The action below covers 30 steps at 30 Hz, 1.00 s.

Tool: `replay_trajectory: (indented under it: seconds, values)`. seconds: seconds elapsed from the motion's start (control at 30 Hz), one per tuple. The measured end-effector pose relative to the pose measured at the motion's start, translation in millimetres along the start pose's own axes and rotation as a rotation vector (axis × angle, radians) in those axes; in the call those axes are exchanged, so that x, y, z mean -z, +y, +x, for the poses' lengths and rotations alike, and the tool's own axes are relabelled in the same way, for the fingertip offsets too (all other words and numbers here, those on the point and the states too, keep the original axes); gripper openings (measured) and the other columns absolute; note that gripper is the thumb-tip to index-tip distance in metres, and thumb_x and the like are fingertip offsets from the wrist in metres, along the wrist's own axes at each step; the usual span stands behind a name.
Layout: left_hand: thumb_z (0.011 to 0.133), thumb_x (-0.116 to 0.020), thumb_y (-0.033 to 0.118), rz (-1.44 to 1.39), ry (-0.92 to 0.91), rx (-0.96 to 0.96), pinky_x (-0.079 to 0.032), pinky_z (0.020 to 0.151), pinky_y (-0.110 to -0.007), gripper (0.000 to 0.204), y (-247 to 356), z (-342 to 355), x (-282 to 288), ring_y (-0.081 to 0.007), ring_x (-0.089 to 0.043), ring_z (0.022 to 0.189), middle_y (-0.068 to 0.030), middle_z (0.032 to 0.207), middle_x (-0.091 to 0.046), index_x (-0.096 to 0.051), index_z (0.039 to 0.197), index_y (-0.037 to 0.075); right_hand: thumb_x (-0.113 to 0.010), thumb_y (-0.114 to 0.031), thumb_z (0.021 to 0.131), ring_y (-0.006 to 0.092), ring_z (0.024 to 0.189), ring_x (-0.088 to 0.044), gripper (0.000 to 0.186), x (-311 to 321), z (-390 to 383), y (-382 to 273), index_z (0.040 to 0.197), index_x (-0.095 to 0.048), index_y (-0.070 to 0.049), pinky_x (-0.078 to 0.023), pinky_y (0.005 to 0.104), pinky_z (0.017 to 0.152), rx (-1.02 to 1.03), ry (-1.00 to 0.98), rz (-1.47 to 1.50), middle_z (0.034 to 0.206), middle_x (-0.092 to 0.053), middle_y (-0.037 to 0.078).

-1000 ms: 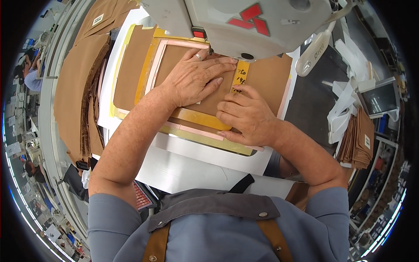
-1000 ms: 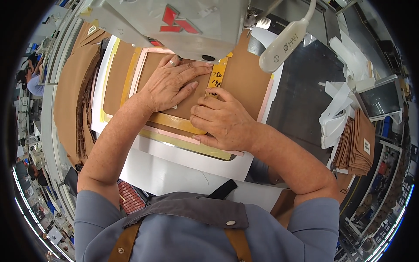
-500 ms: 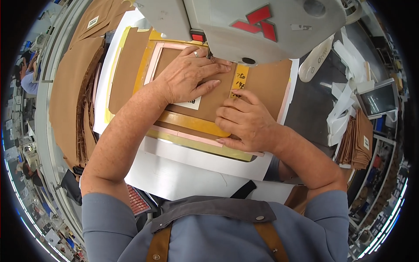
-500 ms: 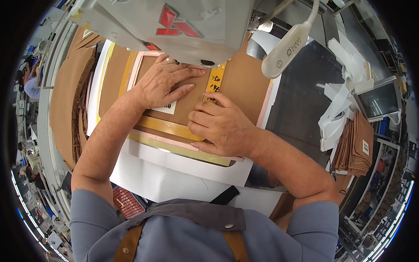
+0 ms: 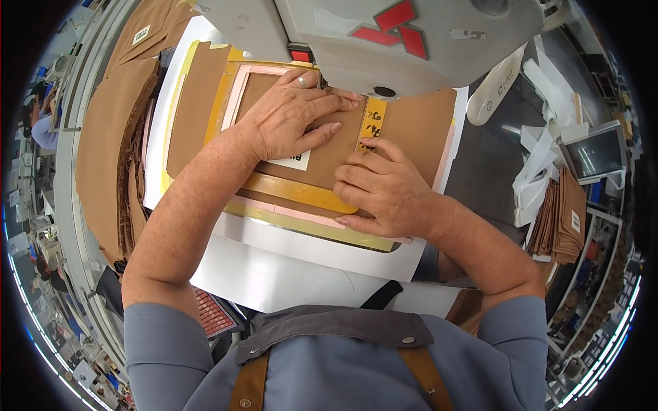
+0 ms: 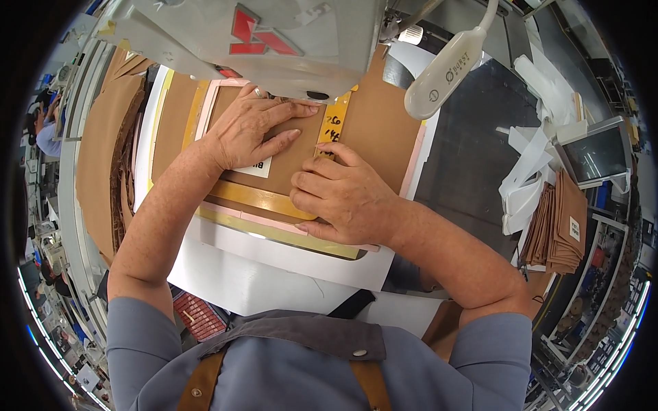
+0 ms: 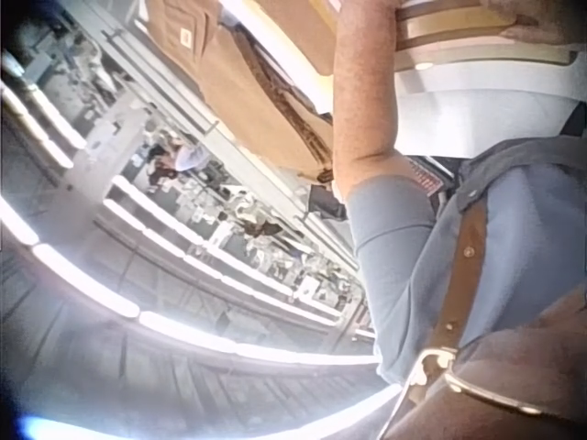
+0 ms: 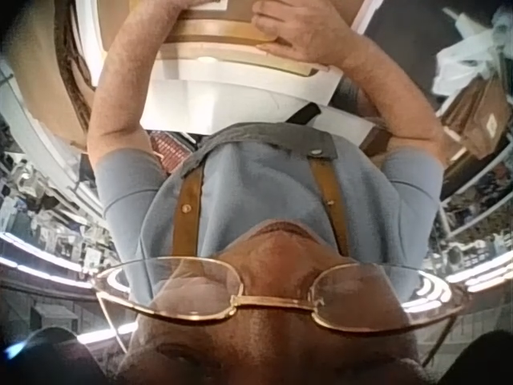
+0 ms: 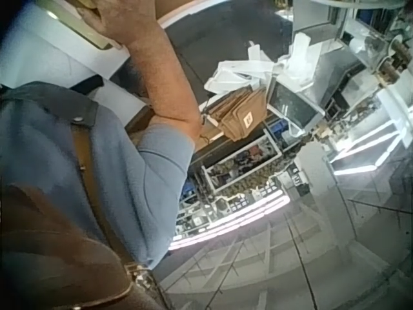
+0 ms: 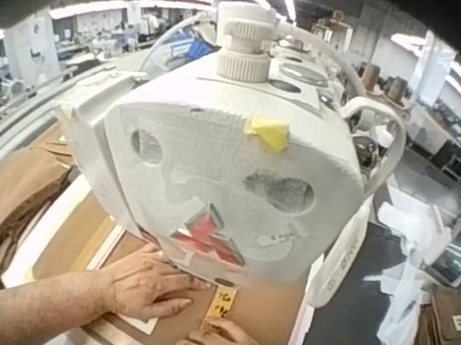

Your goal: Stitching leather components using an industrial sewing machine.

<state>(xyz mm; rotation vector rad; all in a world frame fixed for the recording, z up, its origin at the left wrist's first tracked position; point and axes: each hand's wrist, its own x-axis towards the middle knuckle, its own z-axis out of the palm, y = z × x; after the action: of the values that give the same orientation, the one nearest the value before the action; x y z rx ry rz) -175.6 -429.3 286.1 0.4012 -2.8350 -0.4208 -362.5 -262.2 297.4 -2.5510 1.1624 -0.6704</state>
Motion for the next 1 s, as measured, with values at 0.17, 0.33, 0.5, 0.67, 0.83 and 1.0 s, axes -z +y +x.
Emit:
replay_trajectory:
  seconds: [0.17,0.33,0.5,0.67,0.83,1.0]
  values:
    - [0.092,-0.062,0.029,-0.046,0.020,-0.009,-0.039,0.109,-0.039,0.038,0,1,1,-0.0247,-0.052,0.095,0.0025,0.122,-0.072,-0.068,0.128,0.016,-0.073,-0.040,0.083,0.0198,0.111,-0.058,0.034,1,0,0,0.099,-0.065,-0.011,-0.037,0.0484,0.110,0.001,-0.005,-0.007,0.109,-0.061,0.003]
    - [0.090,-0.066,0.027,-0.084,0.055,-0.029,-0.042,0.106,-0.037,0.038,-2,1,-1,-0.0237,-0.051,0.091,0.0027,0.125,-0.071,-0.070,0.126,0.015,-0.074,-0.040,0.082,0.0200,0.111,-0.058,0.034,2,0,0,0.099,-0.065,-0.011,-0.037,0.0483,0.110,0.002,-0.004,-0.019,0.108,-0.061,0.003]
    - [0.089,-0.068,0.027,-0.115,-0.005,0.026,-0.042,0.106,-0.037,0.040,-2,2,2,-0.0239,-0.051,0.093,0.0015,0.123,-0.072,-0.071,0.127,0.016,-0.074,-0.038,0.081,0.0205,0.110,-0.058,0.034,1,0,0,0.099,-0.064,-0.011,-0.037,0.0484,0.110,-0.001,0.006,-0.011,0.108,-0.061,0.003]
    - [0.090,-0.067,0.028,-0.075,0.024,0.006,-0.038,0.109,-0.040,0.039,-3,7,4,-0.0248,-0.054,0.111,-0.0012,0.118,-0.072,-0.071,0.127,0.017,-0.075,-0.036,0.080,0.0210,0.110,-0.058,0.034,1,1,4,0.099,-0.064,-0.010,-0.037,0.0481,0.110,-0.004,0.024,-0.006,0.107,-0.061,0.004]
    - [0.094,-0.062,0.033,-0.016,-0.023,0.027,-0.037,0.110,-0.043,0.038,2,15,12,-0.0255,-0.052,0.125,-0.0050,0.112,-0.073,-0.070,0.128,0.017,-0.076,-0.035,0.080,0.0219,0.108,-0.058,0.034,2,2,9,0.098,-0.064,-0.009,-0.038,0.0479,0.110,-0.004,0.058,-0.005,0.107,-0.062,0.004]
    - [0.099,-0.054,0.042,0.045,-0.273,0.208,-0.041,0.100,-0.044,0.043,-3,23,13,-0.0277,-0.059,0.115,-0.0088,0.091,-0.073,-0.069,0.131,0.016,-0.076,-0.034,0.080,0.0226,0.107,-0.059,0.033,3,5,14,0.097,-0.063,-0.008,-0.039,0.0476,0.110,0.008,0.051,0.003,0.105,-0.062,0.005]
